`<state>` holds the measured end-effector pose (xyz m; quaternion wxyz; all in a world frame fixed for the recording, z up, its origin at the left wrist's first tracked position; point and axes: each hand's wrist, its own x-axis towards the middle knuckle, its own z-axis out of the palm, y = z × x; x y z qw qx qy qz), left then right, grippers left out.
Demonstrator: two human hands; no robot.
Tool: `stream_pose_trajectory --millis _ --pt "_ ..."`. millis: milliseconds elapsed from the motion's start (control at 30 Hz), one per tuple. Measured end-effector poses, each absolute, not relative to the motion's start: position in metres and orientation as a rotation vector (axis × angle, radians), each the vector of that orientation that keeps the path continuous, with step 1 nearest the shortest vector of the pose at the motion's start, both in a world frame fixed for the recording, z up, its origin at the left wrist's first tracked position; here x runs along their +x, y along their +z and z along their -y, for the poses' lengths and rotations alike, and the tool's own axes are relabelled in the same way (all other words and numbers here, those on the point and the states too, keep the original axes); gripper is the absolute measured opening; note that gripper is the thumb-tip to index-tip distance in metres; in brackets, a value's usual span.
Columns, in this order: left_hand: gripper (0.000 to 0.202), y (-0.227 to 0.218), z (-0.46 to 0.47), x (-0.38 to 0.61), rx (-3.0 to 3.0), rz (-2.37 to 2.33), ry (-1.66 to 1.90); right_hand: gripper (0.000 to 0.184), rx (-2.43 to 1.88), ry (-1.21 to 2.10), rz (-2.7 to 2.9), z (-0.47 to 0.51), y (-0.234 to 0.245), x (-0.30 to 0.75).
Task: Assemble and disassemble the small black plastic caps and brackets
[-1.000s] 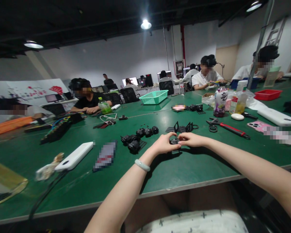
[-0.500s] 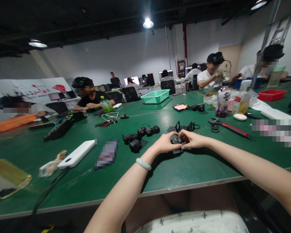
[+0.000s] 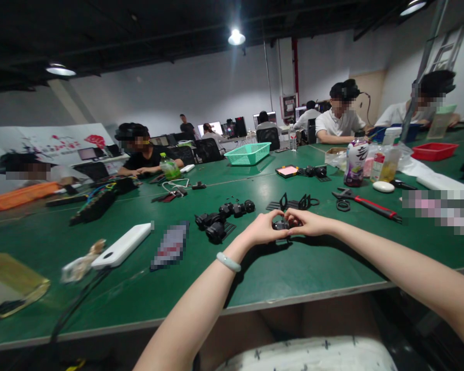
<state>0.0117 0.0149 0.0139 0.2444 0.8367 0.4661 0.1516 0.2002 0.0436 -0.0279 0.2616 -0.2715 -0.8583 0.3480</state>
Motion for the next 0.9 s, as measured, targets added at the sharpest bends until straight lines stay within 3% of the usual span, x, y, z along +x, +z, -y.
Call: stream_pose_trajectory --millis 267,900 --pt "0.055 0.0171 -0.0115 0.012 2.316 -1.314 0.42 0.026 -0.838 0.805 2.402 -0.0461 -0.0256 0.1987" --pt "0.057 0.0174 -0.013 0.0129 2.324 -1.335 0.414 0.043 -0.765 0.756 2.292 -0.0396 -0.0243 0.1984"
